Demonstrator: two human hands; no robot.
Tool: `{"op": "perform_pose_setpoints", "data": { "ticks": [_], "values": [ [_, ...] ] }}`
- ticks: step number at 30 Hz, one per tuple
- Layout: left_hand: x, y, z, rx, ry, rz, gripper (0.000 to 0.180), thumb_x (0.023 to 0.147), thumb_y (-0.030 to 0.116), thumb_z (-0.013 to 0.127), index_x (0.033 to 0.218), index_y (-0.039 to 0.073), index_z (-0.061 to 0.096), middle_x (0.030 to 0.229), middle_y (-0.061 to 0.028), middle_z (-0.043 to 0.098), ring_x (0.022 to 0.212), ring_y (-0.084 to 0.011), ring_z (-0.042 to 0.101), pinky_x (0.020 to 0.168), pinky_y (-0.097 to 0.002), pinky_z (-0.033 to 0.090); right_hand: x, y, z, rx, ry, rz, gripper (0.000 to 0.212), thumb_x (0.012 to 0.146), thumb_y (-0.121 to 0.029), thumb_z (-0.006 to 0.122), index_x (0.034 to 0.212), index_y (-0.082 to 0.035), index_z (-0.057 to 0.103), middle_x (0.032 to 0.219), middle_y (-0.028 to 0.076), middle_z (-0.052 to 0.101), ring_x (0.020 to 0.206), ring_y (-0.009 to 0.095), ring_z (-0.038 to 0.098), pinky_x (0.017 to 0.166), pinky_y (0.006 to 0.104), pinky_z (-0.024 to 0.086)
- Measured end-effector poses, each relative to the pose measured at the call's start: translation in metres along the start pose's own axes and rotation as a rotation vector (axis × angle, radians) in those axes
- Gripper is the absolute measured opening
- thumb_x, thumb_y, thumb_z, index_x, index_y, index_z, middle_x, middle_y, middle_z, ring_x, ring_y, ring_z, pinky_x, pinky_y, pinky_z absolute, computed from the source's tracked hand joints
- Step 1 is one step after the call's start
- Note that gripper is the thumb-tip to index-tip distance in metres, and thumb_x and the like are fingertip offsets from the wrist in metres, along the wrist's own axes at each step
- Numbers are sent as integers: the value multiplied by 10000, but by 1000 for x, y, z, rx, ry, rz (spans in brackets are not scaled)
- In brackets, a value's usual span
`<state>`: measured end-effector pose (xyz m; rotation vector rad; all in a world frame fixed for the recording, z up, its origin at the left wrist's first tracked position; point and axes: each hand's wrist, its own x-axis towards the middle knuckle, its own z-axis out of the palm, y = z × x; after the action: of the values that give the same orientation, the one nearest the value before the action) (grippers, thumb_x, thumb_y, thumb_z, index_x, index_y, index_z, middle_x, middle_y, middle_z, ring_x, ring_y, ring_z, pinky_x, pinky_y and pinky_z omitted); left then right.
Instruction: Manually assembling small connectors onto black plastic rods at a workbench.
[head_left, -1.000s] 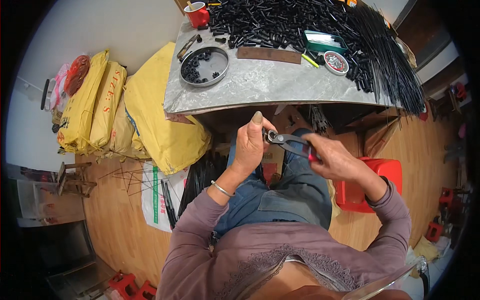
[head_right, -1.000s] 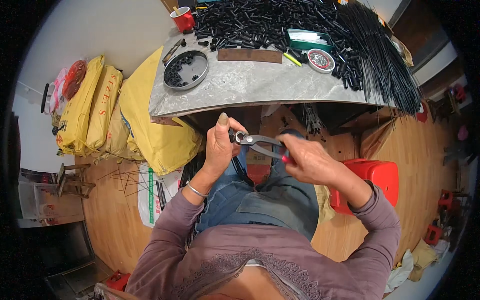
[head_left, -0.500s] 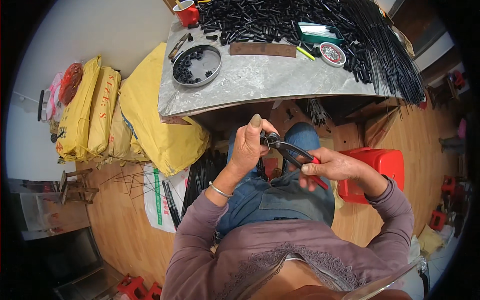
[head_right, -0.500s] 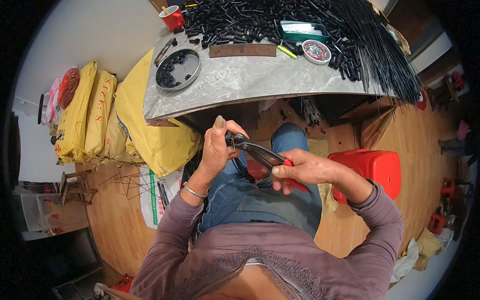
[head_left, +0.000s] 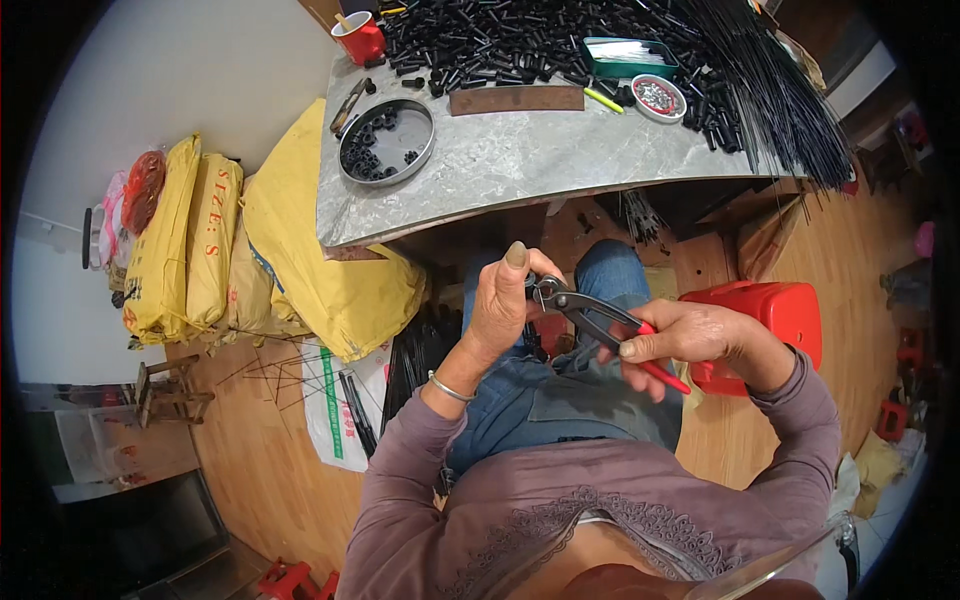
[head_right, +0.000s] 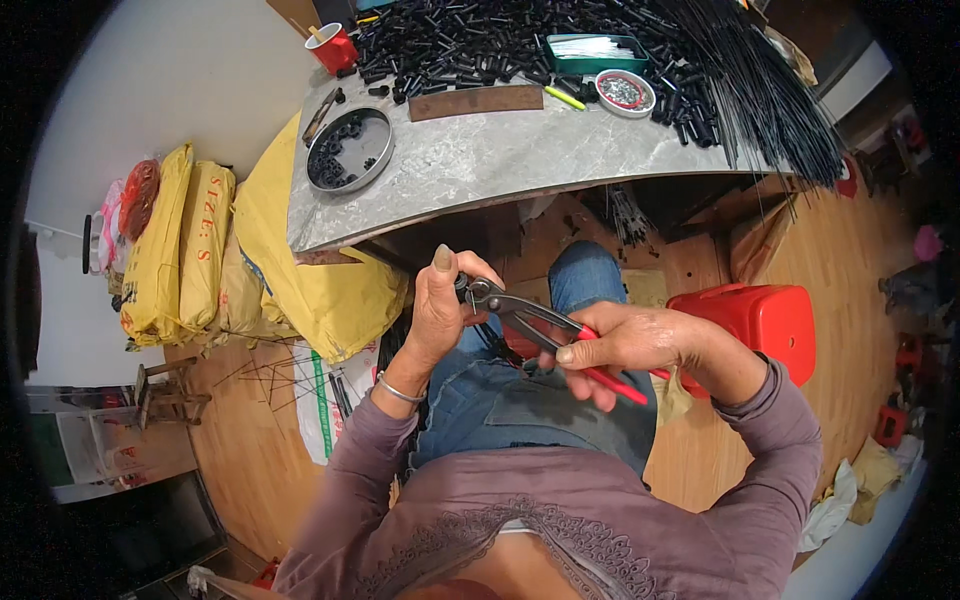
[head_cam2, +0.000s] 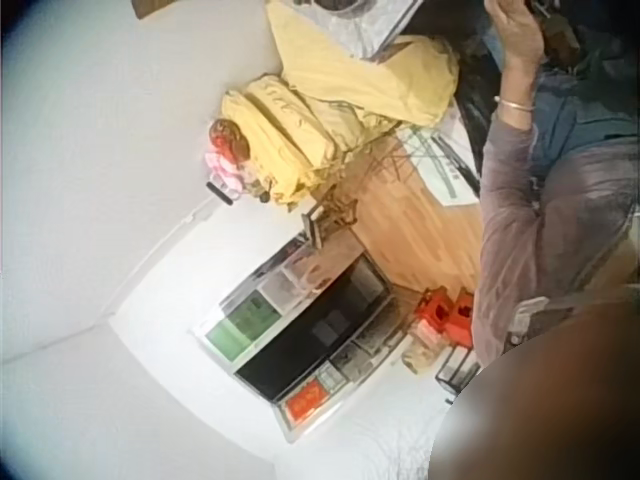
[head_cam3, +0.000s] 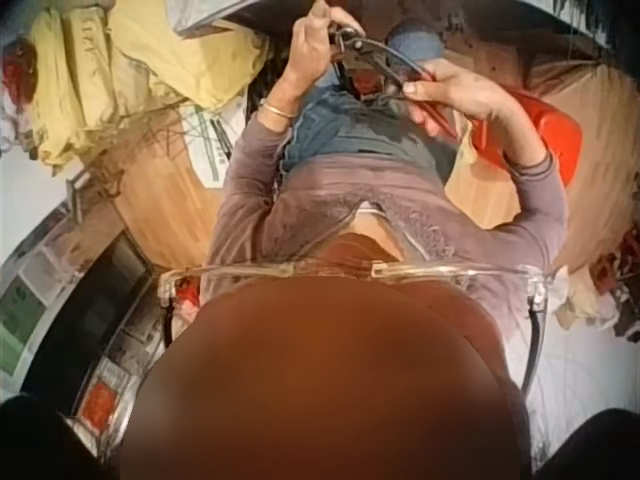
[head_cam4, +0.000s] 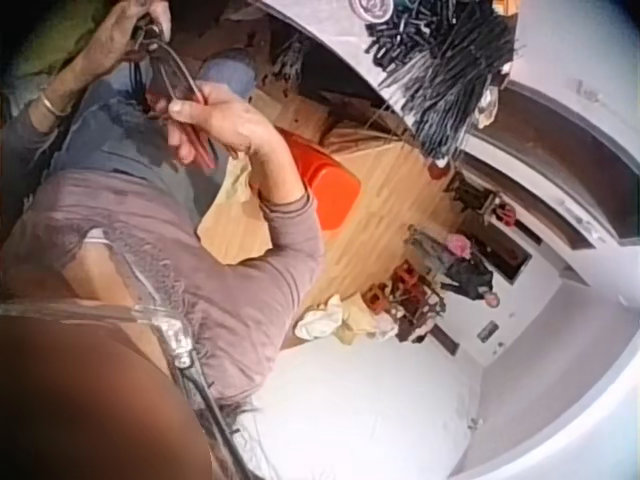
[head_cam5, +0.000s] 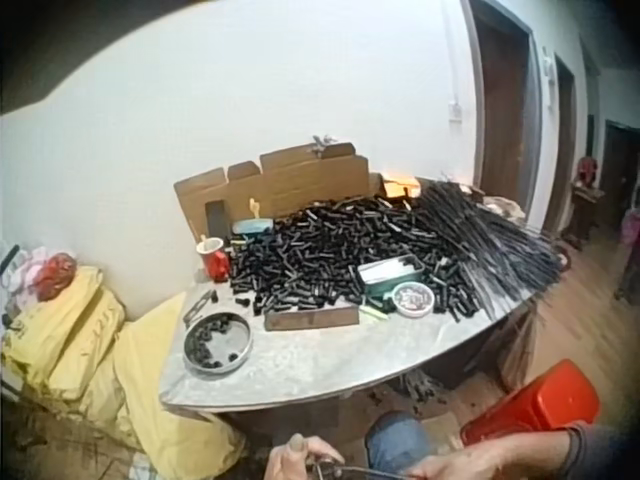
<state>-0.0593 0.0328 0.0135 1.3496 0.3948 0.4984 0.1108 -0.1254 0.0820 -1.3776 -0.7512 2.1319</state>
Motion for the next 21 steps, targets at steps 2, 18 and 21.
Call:
{"op": "perform_pose_setpoints", "data": {
  "ticks": [2,18,21],
  "values": [
    [0,0,0,-14,-16,-23,732,966,607,256,746,3,607,575,-15,489,461,-60,395,417,-211,266,0,4,-6,-32,-9,-9,358,960,-254,530,1163,40,514,763,58,626,641,150,631,590,269,509],
    [-2,-9,-5,138,-47,-28,781,939,652,250,709,3,619,596,-28,540,512,-86,499,448,-200,362,11,25,21,223,12,58,457,963,-457,469,859,-16,527,612,25,483,474,127,490,428,272,433],
    [0,-9,-2,135,-25,5,767,946,635,259,694,3,612,578,-29,533,489,-88,483,425,-216,346,15,32,26,351,-42,82,456,961,-469,463,798,-45,487,583,13,416,437,104,401,397,267,371]
  ]
}}
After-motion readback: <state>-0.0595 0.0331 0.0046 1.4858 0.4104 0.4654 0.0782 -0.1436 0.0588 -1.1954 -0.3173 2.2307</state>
